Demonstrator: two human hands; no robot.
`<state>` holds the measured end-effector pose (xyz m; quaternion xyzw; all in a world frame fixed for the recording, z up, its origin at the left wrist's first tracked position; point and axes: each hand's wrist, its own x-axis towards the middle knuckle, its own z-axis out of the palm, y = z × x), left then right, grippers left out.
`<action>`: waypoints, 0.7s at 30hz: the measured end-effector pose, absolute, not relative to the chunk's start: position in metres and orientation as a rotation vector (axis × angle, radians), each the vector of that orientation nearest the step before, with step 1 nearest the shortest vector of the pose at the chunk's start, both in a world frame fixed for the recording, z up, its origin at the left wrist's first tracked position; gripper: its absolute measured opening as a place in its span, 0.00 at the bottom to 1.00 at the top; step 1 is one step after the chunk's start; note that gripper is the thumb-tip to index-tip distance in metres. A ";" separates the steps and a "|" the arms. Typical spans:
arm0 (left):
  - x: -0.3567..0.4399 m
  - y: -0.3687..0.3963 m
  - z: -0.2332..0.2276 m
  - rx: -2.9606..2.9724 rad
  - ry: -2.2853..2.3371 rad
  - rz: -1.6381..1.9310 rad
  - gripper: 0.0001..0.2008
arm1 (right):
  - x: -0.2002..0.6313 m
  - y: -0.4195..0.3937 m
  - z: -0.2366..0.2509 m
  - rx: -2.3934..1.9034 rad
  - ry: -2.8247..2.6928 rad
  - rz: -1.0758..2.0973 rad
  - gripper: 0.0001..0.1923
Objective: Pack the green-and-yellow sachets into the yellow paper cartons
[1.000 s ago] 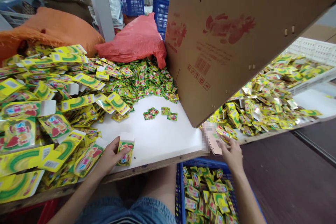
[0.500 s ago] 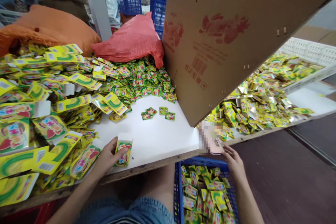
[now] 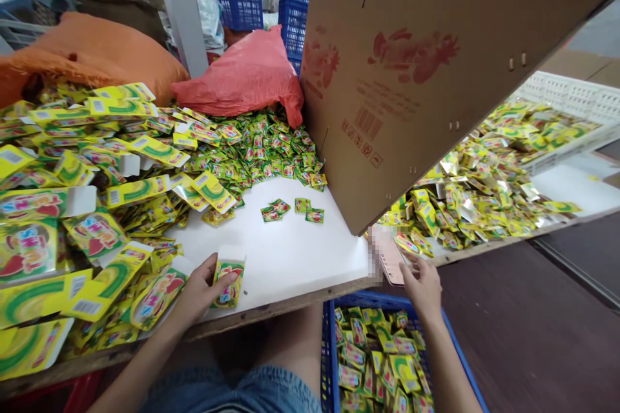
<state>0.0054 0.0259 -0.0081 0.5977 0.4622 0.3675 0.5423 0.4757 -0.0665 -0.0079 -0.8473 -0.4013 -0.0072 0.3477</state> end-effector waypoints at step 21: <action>0.007 0.026 -0.002 1.395 1.156 0.911 0.16 | 0.468 -0.034 -0.015 -2.533 -1.437 -0.278 0.20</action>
